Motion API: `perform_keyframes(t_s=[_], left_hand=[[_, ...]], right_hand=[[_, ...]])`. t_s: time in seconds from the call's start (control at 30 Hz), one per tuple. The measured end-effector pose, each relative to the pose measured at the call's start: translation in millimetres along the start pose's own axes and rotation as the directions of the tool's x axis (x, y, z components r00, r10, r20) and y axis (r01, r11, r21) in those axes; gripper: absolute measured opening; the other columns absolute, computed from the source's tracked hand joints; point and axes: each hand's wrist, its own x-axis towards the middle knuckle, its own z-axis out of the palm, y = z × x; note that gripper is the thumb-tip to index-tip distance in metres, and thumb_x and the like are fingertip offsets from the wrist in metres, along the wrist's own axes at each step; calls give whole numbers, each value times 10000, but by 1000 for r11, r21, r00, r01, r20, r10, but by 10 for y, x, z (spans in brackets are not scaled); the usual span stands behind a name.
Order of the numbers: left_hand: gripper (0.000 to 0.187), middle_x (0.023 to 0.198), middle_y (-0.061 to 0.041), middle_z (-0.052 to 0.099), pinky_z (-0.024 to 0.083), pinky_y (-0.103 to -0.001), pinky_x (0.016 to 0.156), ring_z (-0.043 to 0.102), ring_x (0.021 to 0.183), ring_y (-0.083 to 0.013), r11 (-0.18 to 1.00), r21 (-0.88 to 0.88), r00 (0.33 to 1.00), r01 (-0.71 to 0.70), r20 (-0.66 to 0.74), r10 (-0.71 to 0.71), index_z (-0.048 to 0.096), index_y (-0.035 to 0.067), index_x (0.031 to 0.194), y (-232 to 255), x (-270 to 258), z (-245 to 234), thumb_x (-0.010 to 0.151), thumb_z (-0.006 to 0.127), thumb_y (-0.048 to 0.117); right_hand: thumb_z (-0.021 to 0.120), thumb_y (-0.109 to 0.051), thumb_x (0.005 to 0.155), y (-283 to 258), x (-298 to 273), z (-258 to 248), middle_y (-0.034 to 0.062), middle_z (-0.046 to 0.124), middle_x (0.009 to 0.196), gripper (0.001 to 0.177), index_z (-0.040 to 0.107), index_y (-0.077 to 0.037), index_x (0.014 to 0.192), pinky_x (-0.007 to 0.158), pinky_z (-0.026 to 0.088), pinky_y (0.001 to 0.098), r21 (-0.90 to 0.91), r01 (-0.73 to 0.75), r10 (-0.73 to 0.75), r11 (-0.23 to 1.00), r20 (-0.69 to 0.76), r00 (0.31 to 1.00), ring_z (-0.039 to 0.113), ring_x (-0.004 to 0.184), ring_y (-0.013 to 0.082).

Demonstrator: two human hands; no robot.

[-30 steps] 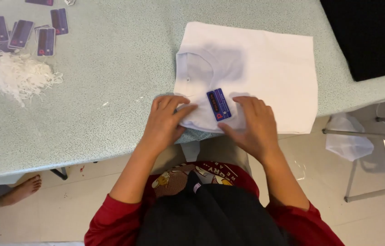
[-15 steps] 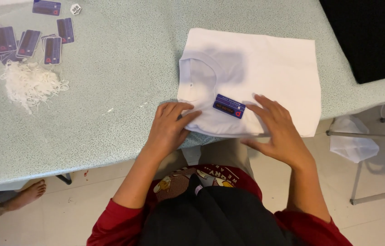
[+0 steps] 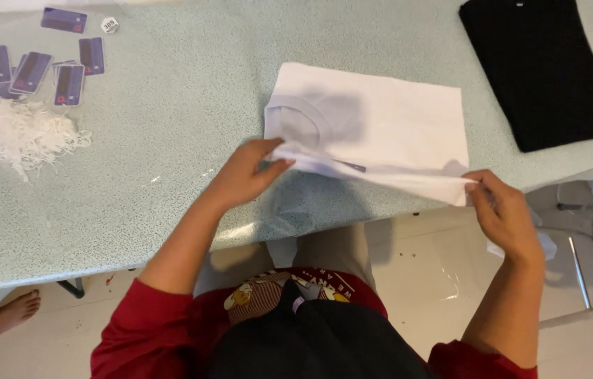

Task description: Folding a white t-shirt, placing brand tags on it, and inserting it into a plastic bag for retail.

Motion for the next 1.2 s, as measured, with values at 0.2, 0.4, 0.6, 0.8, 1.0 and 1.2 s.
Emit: perform_keyframes(t_s=[0.2,0.4,0.6,0.8,1.0,1.2], left_hand=[[358,983,-4,729,440,-353,709,640,854,-189,979,-143,940,145,-290,-182,735,158,1007,-350,1301,-69,922,530,440],[382,650,-29,596,412,-381,498,560,568,-217,979,136,761,152,-648,-28,662,126,982,-809,1608,455,995,459,449],[728,1388,-48,665,491,-435,993,626,1251,-280,961,-31,868,274,-423,-262,562,134,1443,-755,1599,300,922,515,639],[603,1361,-125,685,462,-443,1033,649,1233,-337,983,-24,882,182,-438,-174,611,105,1353,-1219,1978,503,914,534,510],[346,1079,-46,738,497,-405,706,715,924,-253,970,-160,928,185,-296,-226,578,167,1166,-553,1569,196,971,425,408],[199,1082,-83,733,488,-445,736,707,948,-288,992,-96,947,85,-302,-110,491,208,1123,-409,1577,206,1011,388,337]], right_hand=[[540,-270,1134,127,1416,-162,-25,614,1001,195,649,-118,1078,755,402,281,166,141,-147,976,24,989,541,903,102],[467,-417,1119,187,2003,199,159,725,1018,363,641,-98,1119,668,488,541,-455,-187,162,871,-94,982,678,897,414],[444,-431,1103,-1122,2003,398,94,682,1161,413,641,-91,1232,734,487,450,-338,104,-70,935,112,991,650,965,285],[713,-383,902,-1842,2450,898,38,655,1287,475,643,-117,1289,1071,449,351,60,295,-294,954,397,869,600,1197,183],[752,-227,886,-1870,2658,1142,31,606,1247,410,641,-101,1260,935,429,365,72,208,-215,975,519,827,580,1133,191],[753,-321,893,-1583,2686,1175,29,615,1144,460,624,-116,1284,814,404,348,20,250,-230,968,467,854,537,980,168]])
